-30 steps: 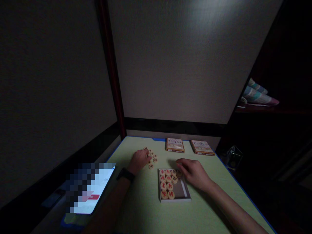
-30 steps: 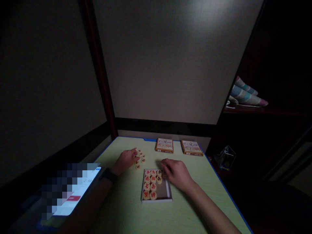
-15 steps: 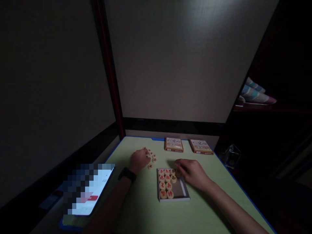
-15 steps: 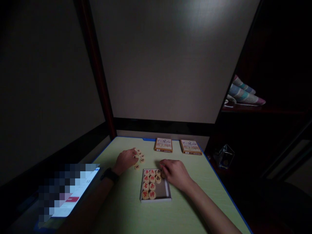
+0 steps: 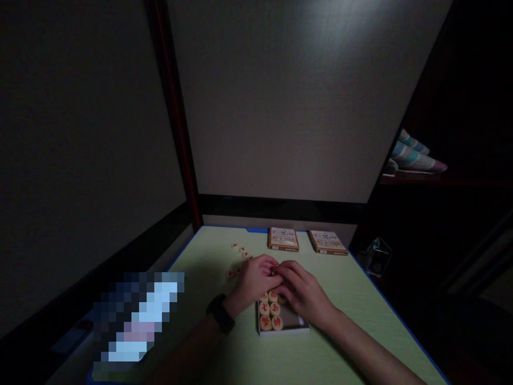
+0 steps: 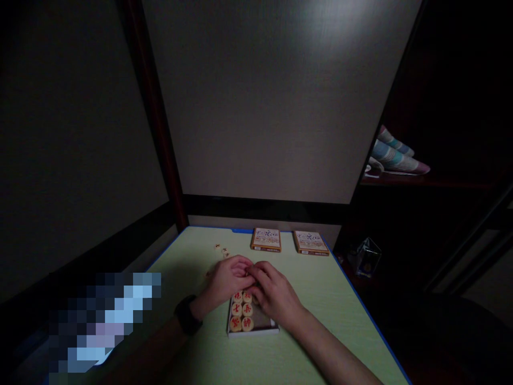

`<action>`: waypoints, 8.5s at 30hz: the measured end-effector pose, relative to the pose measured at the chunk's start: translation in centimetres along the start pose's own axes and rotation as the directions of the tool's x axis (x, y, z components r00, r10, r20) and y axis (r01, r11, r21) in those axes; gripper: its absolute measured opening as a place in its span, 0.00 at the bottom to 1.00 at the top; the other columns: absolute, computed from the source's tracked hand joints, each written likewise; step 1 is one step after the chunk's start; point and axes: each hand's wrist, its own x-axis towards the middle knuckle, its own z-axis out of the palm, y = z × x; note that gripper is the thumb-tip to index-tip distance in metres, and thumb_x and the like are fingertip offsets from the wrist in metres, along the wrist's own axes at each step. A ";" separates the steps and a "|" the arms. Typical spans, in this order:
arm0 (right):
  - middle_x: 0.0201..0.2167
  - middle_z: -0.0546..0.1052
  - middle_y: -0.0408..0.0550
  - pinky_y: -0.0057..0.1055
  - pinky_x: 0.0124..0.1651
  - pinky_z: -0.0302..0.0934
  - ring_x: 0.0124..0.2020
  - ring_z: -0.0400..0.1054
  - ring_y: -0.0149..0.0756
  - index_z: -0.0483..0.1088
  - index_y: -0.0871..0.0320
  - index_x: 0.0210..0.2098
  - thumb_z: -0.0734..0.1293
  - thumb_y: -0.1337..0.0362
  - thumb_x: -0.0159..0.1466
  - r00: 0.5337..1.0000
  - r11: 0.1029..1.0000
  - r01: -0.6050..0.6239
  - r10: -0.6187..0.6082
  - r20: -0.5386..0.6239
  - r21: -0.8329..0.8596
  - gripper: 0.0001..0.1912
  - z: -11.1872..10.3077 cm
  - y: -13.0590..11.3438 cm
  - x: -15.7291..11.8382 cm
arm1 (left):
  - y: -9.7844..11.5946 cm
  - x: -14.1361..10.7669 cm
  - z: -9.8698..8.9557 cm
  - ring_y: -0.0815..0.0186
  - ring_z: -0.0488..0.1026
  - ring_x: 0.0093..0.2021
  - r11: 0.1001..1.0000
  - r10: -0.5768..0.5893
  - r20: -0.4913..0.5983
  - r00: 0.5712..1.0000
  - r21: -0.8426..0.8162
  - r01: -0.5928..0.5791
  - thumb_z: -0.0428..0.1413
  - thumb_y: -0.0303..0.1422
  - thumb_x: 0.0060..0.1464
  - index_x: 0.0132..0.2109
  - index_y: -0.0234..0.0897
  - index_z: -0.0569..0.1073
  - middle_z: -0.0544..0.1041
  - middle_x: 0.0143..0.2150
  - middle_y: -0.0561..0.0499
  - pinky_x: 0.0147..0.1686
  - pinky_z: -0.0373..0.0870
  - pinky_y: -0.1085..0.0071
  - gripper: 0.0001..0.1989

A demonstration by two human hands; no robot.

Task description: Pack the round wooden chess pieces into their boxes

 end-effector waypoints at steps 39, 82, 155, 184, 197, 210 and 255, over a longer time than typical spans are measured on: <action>0.26 0.75 0.43 0.29 0.26 0.41 0.26 0.66 0.31 0.68 0.56 0.29 0.67 0.73 0.51 0.779 0.935 -0.105 0.289 0.556 -0.339 0.07 -3.9 -1.4 0.7 | -1.0 -0.2 -0.8 0.67 0.76 0.30 0.987 0.084 0.069 0.994 0.129 -0.093 0.61 0.33 0.48 0.36 0.35 0.76 0.80 0.31 0.49 0.29 0.70 0.75 0.08; 0.26 0.78 0.47 0.28 0.29 0.51 0.26 0.69 0.34 0.75 0.57 0.30 0.62 0.66 0.65 0.889 0.925 -0.130 0.269 0.371 -0.357 0.12 -4.6 -1.2 1.3 | -1.6 -0.3 -0.7 0.64 0.78 0.35 0.993 0.091 0.218 0.972 0.059 -0.106 0.61 0.37 0.50 0.40 0.35 0.76 0.81 0.34 0.47 0.35 0.73 0.72 0.12; 0.33 0.80 0.49 0.28 0.33 0.48 0.32 0.72 0.38 0.68 0.57 0.43 0.59 0.70 0.60 0.819 0.797 -0.376 0.525 0.233 -0.473 0.13 -3.5 1.3 1.2 | -2.0 9.9 -11.0 0.57 0.73 0.51 0.275 -0.134 0.044 0.990 0.961 -0.006 0.55 0.25 0.52 0.48 0.32 0.76 0.75 0.50 0.37 0.52 0.67 0.67 0.15; 0.37 0.81 0.51 0.28 0.35 0.53 0.35 0.74 0.39 0.70 0.57 0.43 0.60 0.68 0.61 0.827 0.793 -0.292 0.490 0.276 -0.535 0.12 -3.1 1.4 1.0 | -1.7 8.9 -9.8 0.57 0.74 0.46 0.324 -0.055 0.233 0.971 0.924 -0.203 0.53 0.23 0.52 0.40 0.35 0.77 0.78 0.41 0.42 0.48 0.68 0.67 0.11; 0.47 0.71 0.52 0.33 0.46 0.66 0.41 0.71 0.36 0.64 0.54 0.55 0.63 0.66 0.65 0.978 0.973 -0.208 0.203 0.056 0.104 0.18 -1.4 0.9 0.3 | -0.8 2.2 -0.4 0.66 0.76 0.34 0.995 0.069 0.266 0.961 -0.087 -0.048 0.60 0.36 0.51 0.39 0.32 0.73 0.78 0.34 0.47 0.34 0.72 0.72 0.12; 0.35 0.79 0.49 0.32 0.39 0.65 0.35 0.72 0.37 0.73 0.58 0.42 0.65 0.65 0.61 0.908 0.857 -0.418 0.404 0.112 0.302 0.10 -1.6 1.1 0.8 | -0.6 1.8 -1.8 0.68 0.75 0.32 0.972 0.027 0.257 0.966 -0.232 0.035 0.67 0.41 0.41 0.36 0.32 0.72 0.76 0.31 0.50 0.34 0.72 0.71 0.20; 0.27 0.76 0.43 0.28 0.27 0.40 0.29 0.68 0.34 0.73 0.55 0.34 0.66 0.73 0.50 0.768 0.931 -0.141 0.317 0.557 -0.336 0.13 -3.0 -1.9 0.6 | -2.6 2.5 -2.9 0.70 0.71 0.29 0.980 0.089 0.124 0.988 0.169 -0.109 0.61 0.29 0.46 0.42 0.32 0.77 0.75 0.30 0.51 0.28 0.65 0.77 0.13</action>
